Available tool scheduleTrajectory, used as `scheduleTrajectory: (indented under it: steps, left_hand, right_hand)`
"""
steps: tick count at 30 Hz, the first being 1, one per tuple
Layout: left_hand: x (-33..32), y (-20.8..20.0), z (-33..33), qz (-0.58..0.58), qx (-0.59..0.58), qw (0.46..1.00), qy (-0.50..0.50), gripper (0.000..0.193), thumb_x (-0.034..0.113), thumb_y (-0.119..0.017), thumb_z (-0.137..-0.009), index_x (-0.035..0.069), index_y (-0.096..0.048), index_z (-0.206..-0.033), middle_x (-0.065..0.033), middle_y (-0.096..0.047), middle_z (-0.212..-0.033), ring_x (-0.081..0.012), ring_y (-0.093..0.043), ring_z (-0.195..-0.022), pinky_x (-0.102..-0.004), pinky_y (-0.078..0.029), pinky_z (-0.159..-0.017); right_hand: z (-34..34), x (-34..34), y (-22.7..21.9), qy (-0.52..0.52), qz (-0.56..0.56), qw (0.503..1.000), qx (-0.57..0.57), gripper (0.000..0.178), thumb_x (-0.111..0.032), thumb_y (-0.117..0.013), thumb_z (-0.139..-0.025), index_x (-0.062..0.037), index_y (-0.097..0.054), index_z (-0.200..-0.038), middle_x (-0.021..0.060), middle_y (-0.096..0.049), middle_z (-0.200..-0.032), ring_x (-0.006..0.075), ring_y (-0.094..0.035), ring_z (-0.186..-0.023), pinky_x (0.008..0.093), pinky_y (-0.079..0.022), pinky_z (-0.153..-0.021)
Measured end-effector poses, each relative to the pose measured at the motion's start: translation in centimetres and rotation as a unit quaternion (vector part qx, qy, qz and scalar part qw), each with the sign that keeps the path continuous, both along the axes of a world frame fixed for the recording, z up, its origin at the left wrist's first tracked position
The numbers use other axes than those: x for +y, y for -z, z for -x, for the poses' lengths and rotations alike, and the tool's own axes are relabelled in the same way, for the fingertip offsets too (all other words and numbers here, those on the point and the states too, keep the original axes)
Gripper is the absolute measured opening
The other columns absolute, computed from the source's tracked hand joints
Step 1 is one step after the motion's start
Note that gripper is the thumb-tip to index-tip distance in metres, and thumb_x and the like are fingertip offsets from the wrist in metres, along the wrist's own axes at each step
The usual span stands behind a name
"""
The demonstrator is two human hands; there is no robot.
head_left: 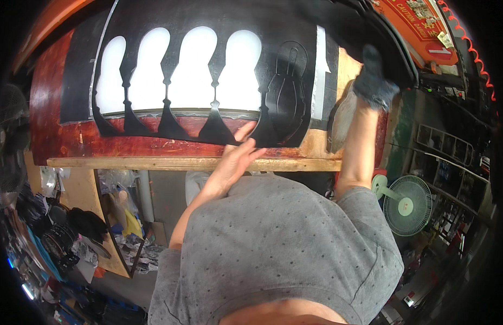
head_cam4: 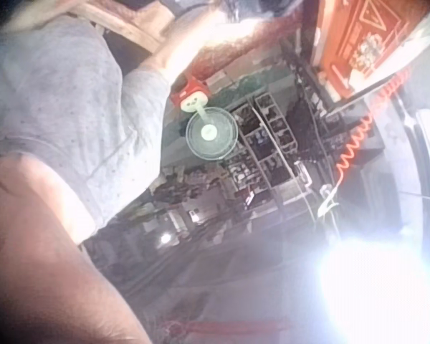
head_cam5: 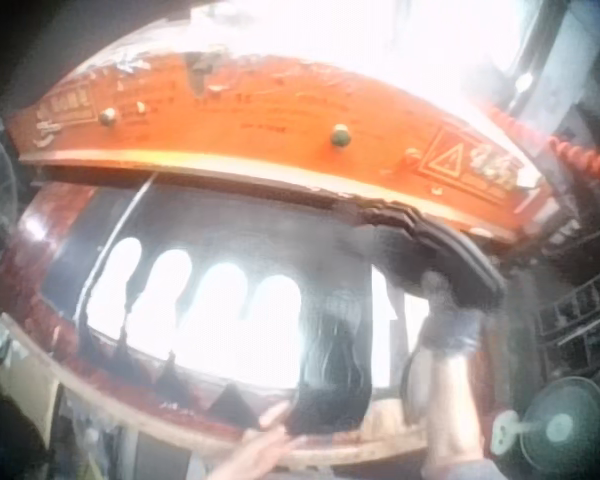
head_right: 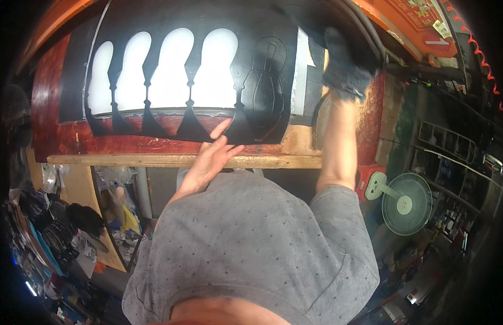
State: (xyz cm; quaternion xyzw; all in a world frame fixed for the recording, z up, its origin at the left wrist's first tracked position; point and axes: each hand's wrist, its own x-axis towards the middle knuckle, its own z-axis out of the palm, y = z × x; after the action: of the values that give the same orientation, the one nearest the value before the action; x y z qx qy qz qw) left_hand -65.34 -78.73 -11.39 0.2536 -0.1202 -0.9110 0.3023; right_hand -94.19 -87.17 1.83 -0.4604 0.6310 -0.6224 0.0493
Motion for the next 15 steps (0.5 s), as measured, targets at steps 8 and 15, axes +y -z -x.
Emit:
scheduleTrajectory:
  steps: [8,15]
  left_hand:
    - [-1.3,2.0,3.4,-0.011,0.059,0.996,0.06,0.044,0.033,-0.044,-0.1,0.009,-0.043,-0.136,-0.0104,-0.053,-0.13,-0.0247,-0.047,-0.125,-0.0407,-0.039,-0.102]
    - [-3.5,-1.4,5.1,-0.08,0.371,0.923,-0.059,0.067,0.058,-0.052,-0.088,0.017,-0.043,-0.14,-0.0109,-0.045,-0.14,-0.0347,-0.033,-0.133,-0.0484,-0.021,-0.112]
  right_hand:
    - [-1.7,7.0,7.5,-0.388,-0.213,0.808,0.388,0.059,-0.016,-0.076,-0.067,-0.0072,-0.059,-0.123,0.0137,-0.057,-0.128,0.0331,-0.052,-0.123,0.0428,-0.041,-0.102]
    - [-1.7,5.7,3.8,-0.426,-0.291,0.832,0.204,0.093,-0.034,-0.086,-0.057,-0.0061,-0.046,-0.137,0.0176,-0.046,-0.139,0.0357,-0.043,-0.13,0.045,-0.034,-0.109]
